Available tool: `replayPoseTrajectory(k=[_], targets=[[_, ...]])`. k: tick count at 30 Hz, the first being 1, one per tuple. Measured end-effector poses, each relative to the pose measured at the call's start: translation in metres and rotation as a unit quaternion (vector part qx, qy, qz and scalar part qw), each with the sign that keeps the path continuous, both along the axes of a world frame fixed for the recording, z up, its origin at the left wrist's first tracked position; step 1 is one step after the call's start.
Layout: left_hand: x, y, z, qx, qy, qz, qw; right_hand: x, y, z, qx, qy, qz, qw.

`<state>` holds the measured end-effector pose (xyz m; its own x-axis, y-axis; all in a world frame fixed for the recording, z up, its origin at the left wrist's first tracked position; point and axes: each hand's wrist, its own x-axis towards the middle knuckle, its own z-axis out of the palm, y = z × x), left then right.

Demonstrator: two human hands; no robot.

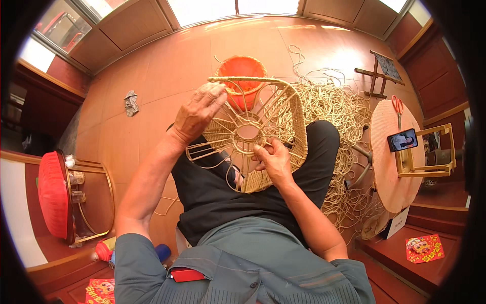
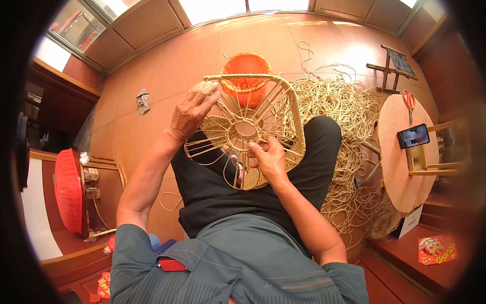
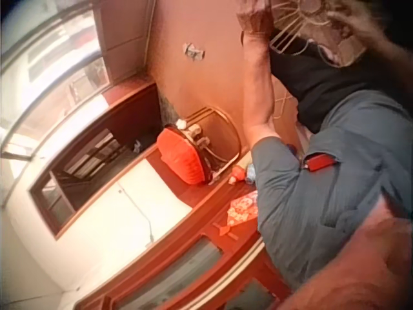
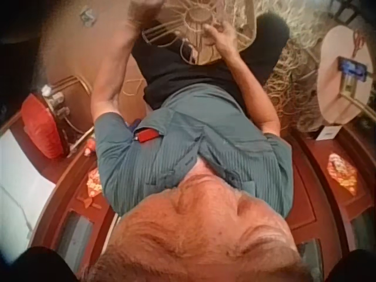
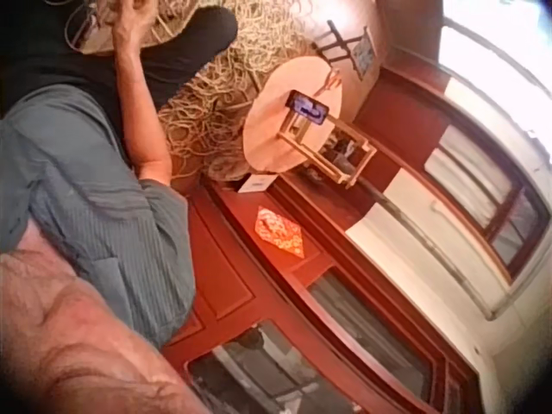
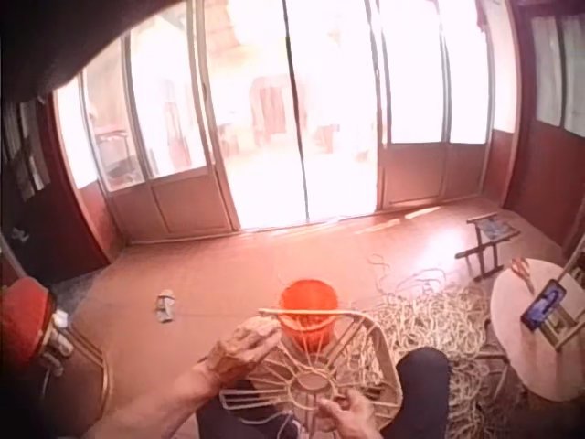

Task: Hand-weaving a basket using rattan or straw strands.

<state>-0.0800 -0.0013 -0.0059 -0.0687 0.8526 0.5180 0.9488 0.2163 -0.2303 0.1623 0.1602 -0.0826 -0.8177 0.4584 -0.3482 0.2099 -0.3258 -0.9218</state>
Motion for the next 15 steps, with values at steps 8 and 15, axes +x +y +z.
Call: replayPoseTrajectory(k=[8,15], targets=[[0.093,-0.036,-0.024,-0.005,-0.126,-0.084,0.988,0.004,0.018,0.013,0.022,-0.027,0.048,0.998],[0.095,-0.062,-0.020,0.002,-0.153,0.066,0.986,0.026,0.014,0.076,0.485,-0.094,0.139,0.858]])
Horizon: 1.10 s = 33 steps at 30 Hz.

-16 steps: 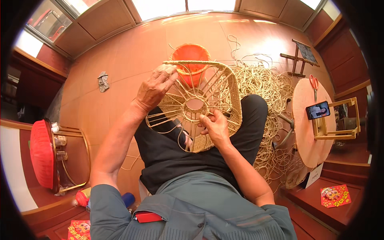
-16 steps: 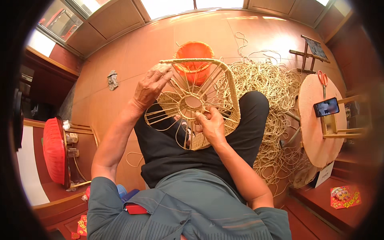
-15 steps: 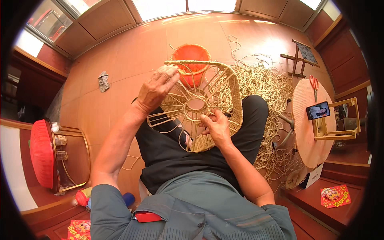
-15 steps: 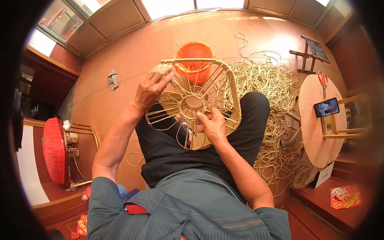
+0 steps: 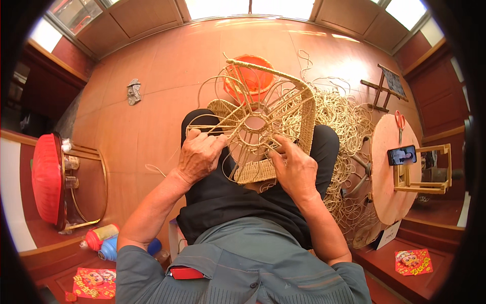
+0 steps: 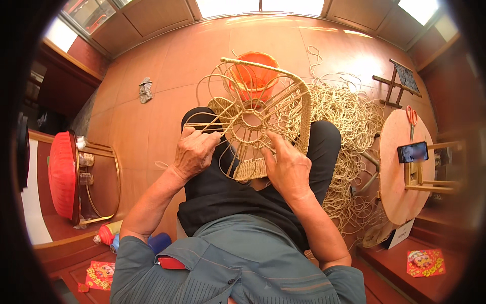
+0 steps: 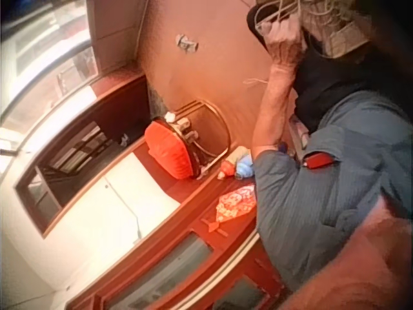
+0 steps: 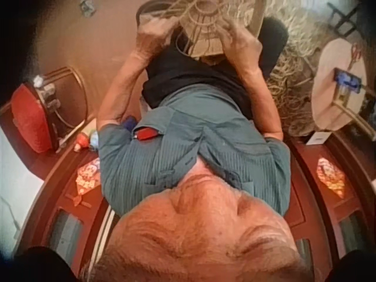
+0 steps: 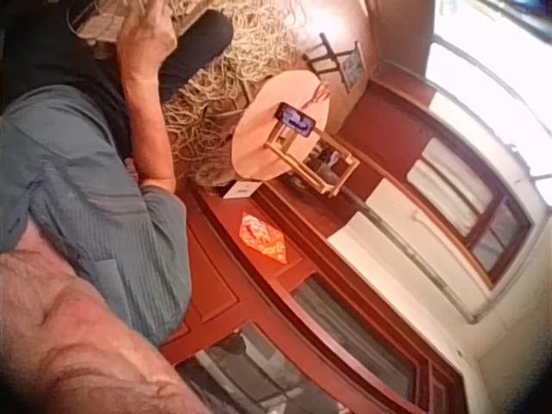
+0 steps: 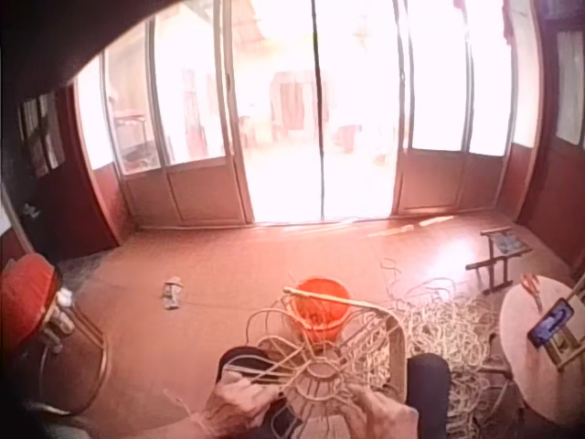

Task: Hand-weaving a basket using rattan or straw strands.

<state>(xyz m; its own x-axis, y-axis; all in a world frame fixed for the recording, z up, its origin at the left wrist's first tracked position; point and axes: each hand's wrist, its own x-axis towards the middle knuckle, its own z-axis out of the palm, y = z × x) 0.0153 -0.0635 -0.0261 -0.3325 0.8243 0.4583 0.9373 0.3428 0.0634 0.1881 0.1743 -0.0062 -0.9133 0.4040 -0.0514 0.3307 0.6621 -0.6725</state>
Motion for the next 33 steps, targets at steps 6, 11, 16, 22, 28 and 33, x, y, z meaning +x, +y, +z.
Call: replayPoseTrajectory(k=[6,11,16,22,28,33], targets=[[-0.012,0.006,0.006,0.000,0.022,0.011,1.000,-0.067,0.011,-0.003,0.297,0.276,0.122,0.906],[-0.023,0.001,0.017,-0.007,0.035,0.018,0.999,-0.105,0.028,-0.023,0.303,0.284,0.169,0.894],[-0.068,-0.020,0.041,-0.036,0.056,0.069,0.995,-0.112,0.042,-0.031,0.299,0.290,0.222,0.882],[-0.163,-0.044,0.065,-0.022,0.147,0.114,0.982,-0.112,0.027,-0.026,0.332,0.268,0.222,0.877],[-0.158,0.020,0.086,0.141,0.123,0.110,0.976,-0.109,0.023,-0.023,0.362,0.223,0.204,0.882],[-0.086,0.016,0.054,0.265,0.091,0.210,0.937,-0.110,0.019,-0.029,0.382,0.224,0.200,0.874]])
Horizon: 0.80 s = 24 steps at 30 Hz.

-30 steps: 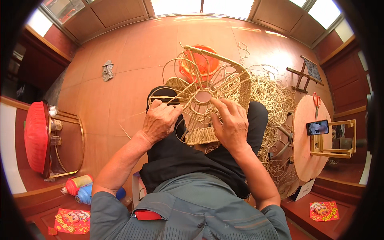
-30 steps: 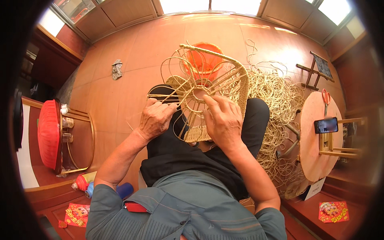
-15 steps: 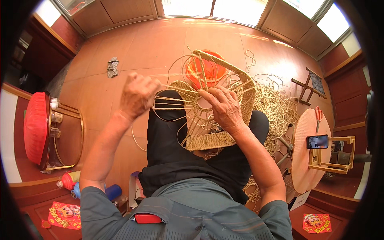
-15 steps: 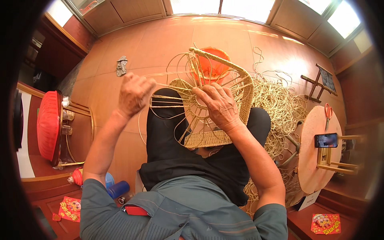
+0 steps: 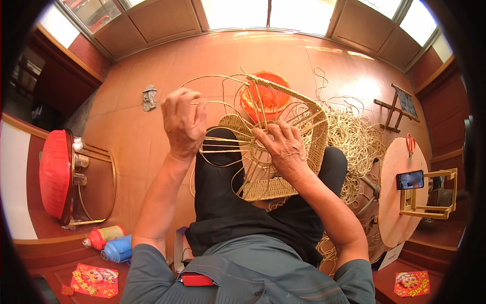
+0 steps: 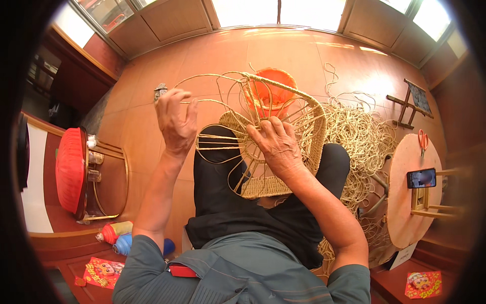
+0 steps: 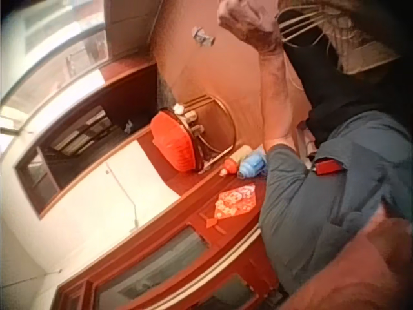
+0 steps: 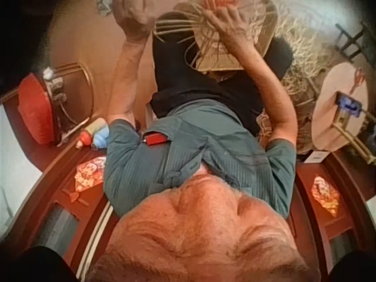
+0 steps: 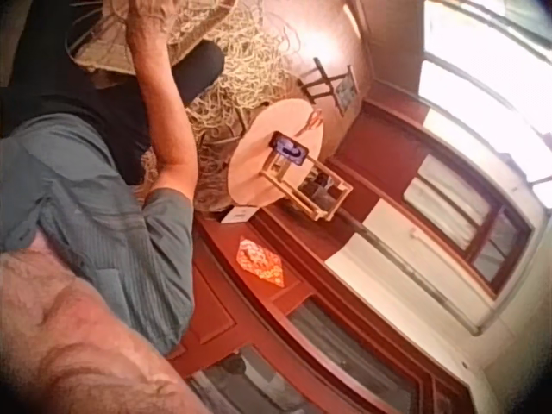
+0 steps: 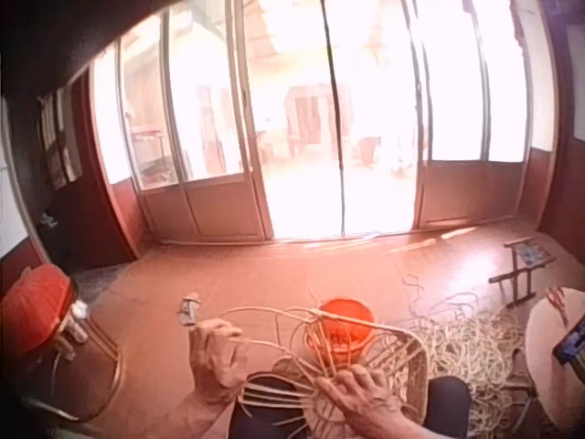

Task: Hand-weaving a basket using rattan or straw strands.

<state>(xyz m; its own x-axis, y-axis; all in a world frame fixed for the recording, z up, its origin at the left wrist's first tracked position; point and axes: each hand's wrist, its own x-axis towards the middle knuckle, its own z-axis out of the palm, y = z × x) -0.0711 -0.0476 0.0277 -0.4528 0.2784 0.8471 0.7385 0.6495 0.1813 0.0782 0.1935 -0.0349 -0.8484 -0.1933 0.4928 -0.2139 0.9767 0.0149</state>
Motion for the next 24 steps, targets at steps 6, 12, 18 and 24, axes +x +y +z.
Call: replayPoseTrajectory(k=[6,12,18,24], targets=[[0.016,0.011,-0.016,-0.114,-0.161,0.015,0.980,0.002,0.000,-0.003,-0.024,0.011,-0.005,1.000],[0.038,0.026,0.015,0.027,0.025,0.054,0.998,0.002,0.001,-0.003,-0.039,0.012,-0.010,0.999],[0.047,0.021,-0.014,-0.130,-0.062,0.037,0.989,-0.001,0.001,-0.003,-0.045,0.012,-0.006,0.999],[0.060,0.023,0.021,-0.068,-0.083,0.042,0.993,0.002,0.001,-0.002,-0.054,0.004,-0.013,0.998]])
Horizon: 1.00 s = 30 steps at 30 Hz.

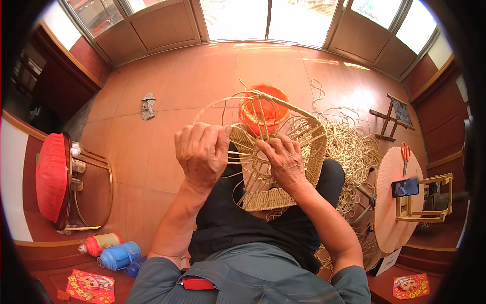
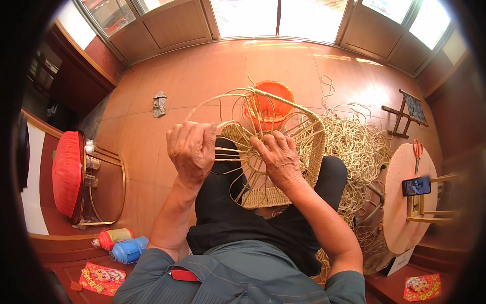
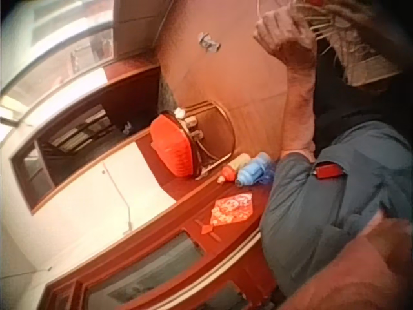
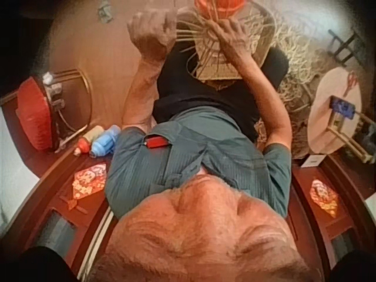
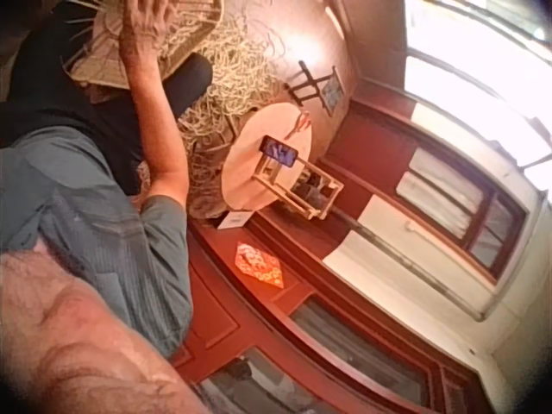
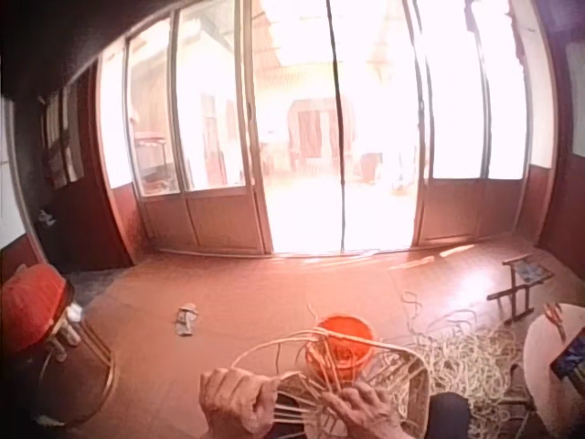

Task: Hand-weaving a basket using rattan or straw strands.

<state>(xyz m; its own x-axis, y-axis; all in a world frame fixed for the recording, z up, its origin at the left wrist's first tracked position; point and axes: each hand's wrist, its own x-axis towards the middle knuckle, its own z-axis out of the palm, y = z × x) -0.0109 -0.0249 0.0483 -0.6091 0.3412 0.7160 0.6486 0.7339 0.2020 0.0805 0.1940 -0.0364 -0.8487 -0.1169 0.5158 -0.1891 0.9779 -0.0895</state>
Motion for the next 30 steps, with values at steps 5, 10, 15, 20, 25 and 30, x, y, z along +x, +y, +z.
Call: replayPoseTrajectory(k=[5,10,15,20,25,30], targets=[[-0.013,-0.001,-0.034,-0.098,-0.028,-0.013,0.995,-0.002,-0.001,-0.003,0.013,0.015,-0.001,1.000],[-0.015,0.007,-0.032,-0.101,-0.062,-0.007,0.993,-0.004,0.000,0.000,0.015,0.019,0.000,1.000],[-0.053,0.029,-0.026,-0.005,-0.464,-0.095,0.881,-0.004,-0.002,-0.001,0.019,0.021,-0.005,1.000],[-0.094,0.051,-0.078,0.266,-0.549,-0.234,0.757,-0.004,-0.002,-0.004,0.009,0.007,0.002,1.000],[-0.083,0.036,-0.068,0.130,-0.513,-0.190,0.827,-0.003,-0.007,-0.002,0.013,0.018,0.005,1.000],[-0.054,0.012,-0.058,0.301,-0.485,-0.181,0.801,-0.008,-0.005,0.000,-0.011,0.020,0.004,1.000]])
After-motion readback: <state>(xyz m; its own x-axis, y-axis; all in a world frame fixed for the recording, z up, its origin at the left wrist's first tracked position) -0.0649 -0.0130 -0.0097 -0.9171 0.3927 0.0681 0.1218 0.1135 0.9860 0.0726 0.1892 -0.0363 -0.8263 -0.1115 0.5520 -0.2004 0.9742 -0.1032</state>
